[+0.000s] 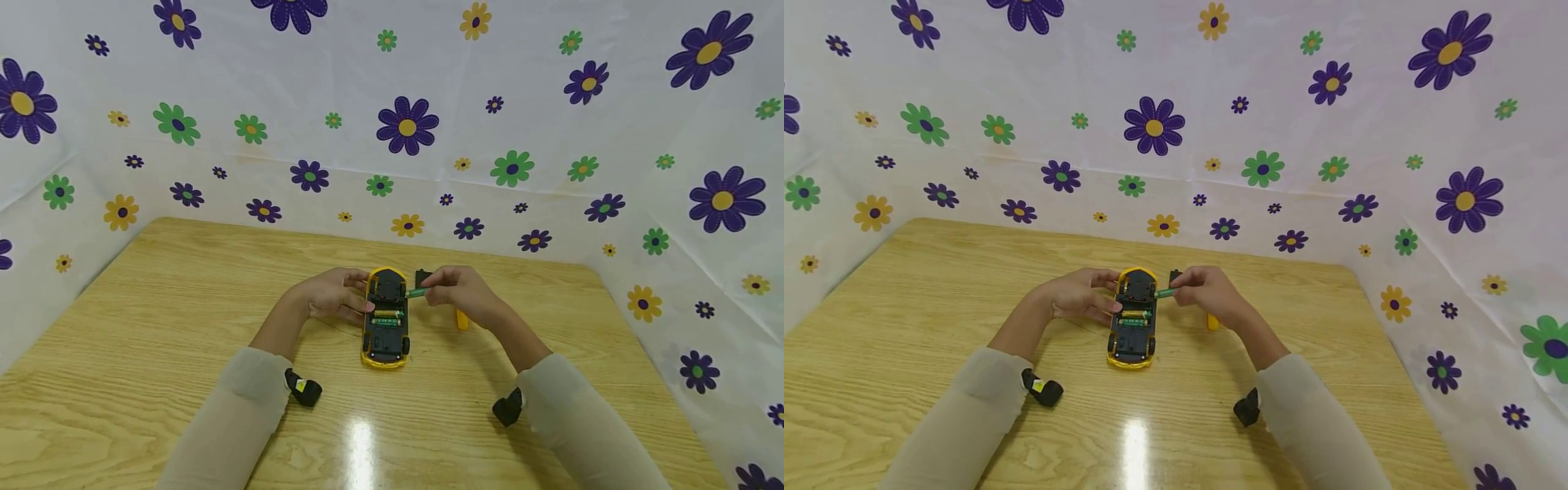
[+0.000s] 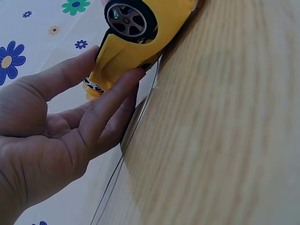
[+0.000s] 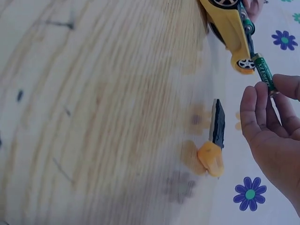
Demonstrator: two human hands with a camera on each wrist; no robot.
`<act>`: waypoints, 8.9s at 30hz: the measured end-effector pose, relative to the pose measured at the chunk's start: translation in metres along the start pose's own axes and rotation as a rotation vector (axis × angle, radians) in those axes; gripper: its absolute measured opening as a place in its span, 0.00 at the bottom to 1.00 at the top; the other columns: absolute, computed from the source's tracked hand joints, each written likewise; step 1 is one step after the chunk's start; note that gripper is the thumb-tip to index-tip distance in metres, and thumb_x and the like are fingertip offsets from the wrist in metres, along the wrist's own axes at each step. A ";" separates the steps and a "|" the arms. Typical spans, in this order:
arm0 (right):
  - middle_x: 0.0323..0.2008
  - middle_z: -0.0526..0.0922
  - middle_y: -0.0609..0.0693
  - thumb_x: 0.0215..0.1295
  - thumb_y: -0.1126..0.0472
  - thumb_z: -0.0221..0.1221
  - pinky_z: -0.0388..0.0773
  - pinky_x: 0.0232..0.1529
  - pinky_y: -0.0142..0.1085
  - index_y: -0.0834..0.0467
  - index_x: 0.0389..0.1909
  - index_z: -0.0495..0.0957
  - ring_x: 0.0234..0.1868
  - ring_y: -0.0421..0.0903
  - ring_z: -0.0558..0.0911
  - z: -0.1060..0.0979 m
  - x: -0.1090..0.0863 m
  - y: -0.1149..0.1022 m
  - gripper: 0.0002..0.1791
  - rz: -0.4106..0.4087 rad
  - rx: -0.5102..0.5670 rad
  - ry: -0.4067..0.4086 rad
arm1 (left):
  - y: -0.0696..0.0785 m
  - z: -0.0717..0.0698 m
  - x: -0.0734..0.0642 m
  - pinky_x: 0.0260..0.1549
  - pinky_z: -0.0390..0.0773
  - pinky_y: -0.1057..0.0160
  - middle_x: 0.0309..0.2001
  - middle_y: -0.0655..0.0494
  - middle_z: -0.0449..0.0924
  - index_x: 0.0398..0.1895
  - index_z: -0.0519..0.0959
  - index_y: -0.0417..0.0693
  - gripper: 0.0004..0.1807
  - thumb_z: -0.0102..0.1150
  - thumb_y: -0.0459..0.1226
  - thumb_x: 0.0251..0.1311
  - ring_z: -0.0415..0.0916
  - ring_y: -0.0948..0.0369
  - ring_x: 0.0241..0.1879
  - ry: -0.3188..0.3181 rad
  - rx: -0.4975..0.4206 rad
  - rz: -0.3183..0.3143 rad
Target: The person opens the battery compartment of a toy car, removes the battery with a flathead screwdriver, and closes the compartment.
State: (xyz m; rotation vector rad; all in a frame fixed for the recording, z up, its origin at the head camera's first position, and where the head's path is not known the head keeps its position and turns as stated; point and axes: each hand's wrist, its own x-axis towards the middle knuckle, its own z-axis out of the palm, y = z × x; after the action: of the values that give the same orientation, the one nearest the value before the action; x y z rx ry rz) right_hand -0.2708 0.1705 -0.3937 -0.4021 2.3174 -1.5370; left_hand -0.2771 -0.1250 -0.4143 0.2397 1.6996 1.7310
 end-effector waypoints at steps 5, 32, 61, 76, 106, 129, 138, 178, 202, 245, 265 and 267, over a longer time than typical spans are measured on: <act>0.46 0.82 0.65 0.72 0.68 0.59 0.83 0.58 0.48 0.71 0.49 0.79 0.48 0.62 0.83 -0.007 0.001 0.004 0.11 0.010 -0.025 0.020 | 0.000 0.000 0.000 0.53 0.84 0.47 0.68 0.37 0.63 0.77 0.59 0.40 0.40 0.63 0.21 0.63 0.78 0.44 0.57 0.002 0.001 -0.002; 0.39 0.88 0.55 0.64 0.72 0.65 0.85 0.48 0.46 0.63 0.40 0.86 0.40 0.49 0.84 -0.011 0.016 0.003 0.06 -0.108 -0.686 -0.015 | -0.002 -0.003 0.002 0.53 0.84 0.47 0.68 0.37 0.62 0.77 0.59 0.39 0.40 0.63 0.22 0.63 0.78 0.45 0.56 -0.015 0.003 0.006; 0.39 0.88 0.52 0.67 0.68 0.65 0.86 0.46 0.43 0.64 0.44 0.86 0.40 0.47 0.85 0.003 0.006 -0.023 0.07 -0.221 -0.682 -0.069 | -0.002 -0.003 0.000 0.54 0.84 0.47 0.67 0.37 0.63 0.76 0.60 0.40 0.39 0.63 0.22 0.63 0.78 0.45 0.57 -0.011 0.006 0.004; 0.39 0.88 0.49 0.69 0.63 0.66 0.85 0.42 0.37 0.61 0.48 0.86 0.38 0.42 0.84 0.035 0.001 -0.039 0.10 -0.325 -0.694 -0.195 | -0.002 -0.002 0.002 0.53 0.84 0.47 0.70 0.37 0.60 0.79 0.55 0.40 0.42 0.62 0.22 0.64 0.77 0.43 0.58 -0.006 -0.018 -0.011; 0.43 0.84 0.49 0.67 0.59 0.69 0.82 0.41 0.33 0.60 0.51 0.87 0.39 0.40 0.80 0.054 0.005 -0.043 0.14 -0.270 -0.753 -0.294 | -0.002 -0.003 0.002 0.54 0.84 0.47 0.69 0.37 0.61 0.77 0.58 0.40 0.40 0.63 0.22 0.64 0.80 0.45 0.55 -0.011 -0.021 -0.011; 0.47 0.87 0.51 0.73 0.64 0.62 0.85 0.46 0.38 0.60 0.53 0.85 0.45 0.45 0.85 0.038 0.000 -0.039 0.12 -0.278 -0.652 -0.241 | -0.003 -0.004 0.002 0.54 0.84 0.47 0.68 0.37 0.62 0.76 0.59 0.39 0.39 0.62 0.21 0.63 0.79 0.45 0.56 -0.019 -0.010 0.003; 0.47 0.86 0.50 0.73 0.65 0.61 0.84 0.47 0.42 0.59 0.53 0.85 0.46 0.45 0.84 0.025 -0.005 -0.031 0.11 -0.291 -0.620 -0.194 | -0.003 -0.004 0.002 0.54 0.84 0.46 0.68 0.36 0.63 0.76 0.59 0.38 0.39 0.62 0.21 0.63 0.79 0.44 0.56 -0.020 -0.006 0.005; 0.41 0.86 0.53 0.69 0.70 0.63 0.85 0.45 0.45 0.63 0.49 0.84 0.43 0.49 0.84 0.004 0.001 -0.002 0.10 -0.217 -0.801 -0.191 | -0.003 -0.003 0.003 0.54 0.84 0.47 0.65 0.37 0.63 0.76 0.60 0.39 0.38 0.62 0.21 0.64 0.79 0.45 0.56 -0.012 -0.002 0.000; 0.39 0.87 0.52 0.67 0.70 0.63 0.85 0.45 0.46 0.62 0.46 0.85 0.41 0.48 0.84 0.001 0.001 -0.002 0.09 -0.225 -0.820 -0.190 | -0.003 -0.004 0.003 0.54 0.84 0.47 0.67 0.37 0.63 0.76 0.60 0.40 0.39 0.63 0.22 0.63 0.78 0.44 0.58 -0.018 -0.008 0.000; 0.42 0.86 0.46 0.71 0.62 0.64 0.84 0.46 0.37 0.58 0.48 0.84 0.43 0.41 0.83 0.044 -0.005 -0.046 0.08 -0.321 -0.776 -0.263 | -0.001 -0.003 0.003 0.54 0.84 0.47 0.66 0.36 0.64 0.76 0.60 0.38 0.37 0.60 0.21 0.64 0.80 0.46 0.54 -0.030 -0.010 0.009; 0.42 0.87 0.48 0.72 0.62 0.63 0.82 0.39 0.31 0.62 0.54 0.84 0.37 0.36 0.82 0.064 -0.002 -0.047 0.14 -0.293 -0.762 -0.344 | 0.000 -0.002 0.001 0.55 0.84 0.47 0.69 0.36 0.61 0.78 0.58 0.39 0.38 0.60 0.22 0.65 0.79 0.44 0.56 -0.031 -0.009 -0.003; 0.44 0.88 0.49 0.73 0.61 0.63 0.83 0.40 0.32 0.62 0.56 0.84 0.38 0.36 0.83 0.064 -0.001 -0.046 0.15 -0.279 -0.762 -0.356 | 0.000 -0.002 0.001 0.55 0.84 0.47 0.69 0.36 0.61 0.78 0.58 0.39 0.38 0.60 0.22 0.65 0.79 0.44 0.56 -0.033 -0.009 -0.002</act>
State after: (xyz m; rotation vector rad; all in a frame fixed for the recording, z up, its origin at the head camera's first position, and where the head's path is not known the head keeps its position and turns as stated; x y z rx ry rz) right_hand -0.2404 0.0998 -0.3740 -1.1144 2.5259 -0.5291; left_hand -0.2796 -0.1260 -0.4149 0.2607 1.6675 1.7239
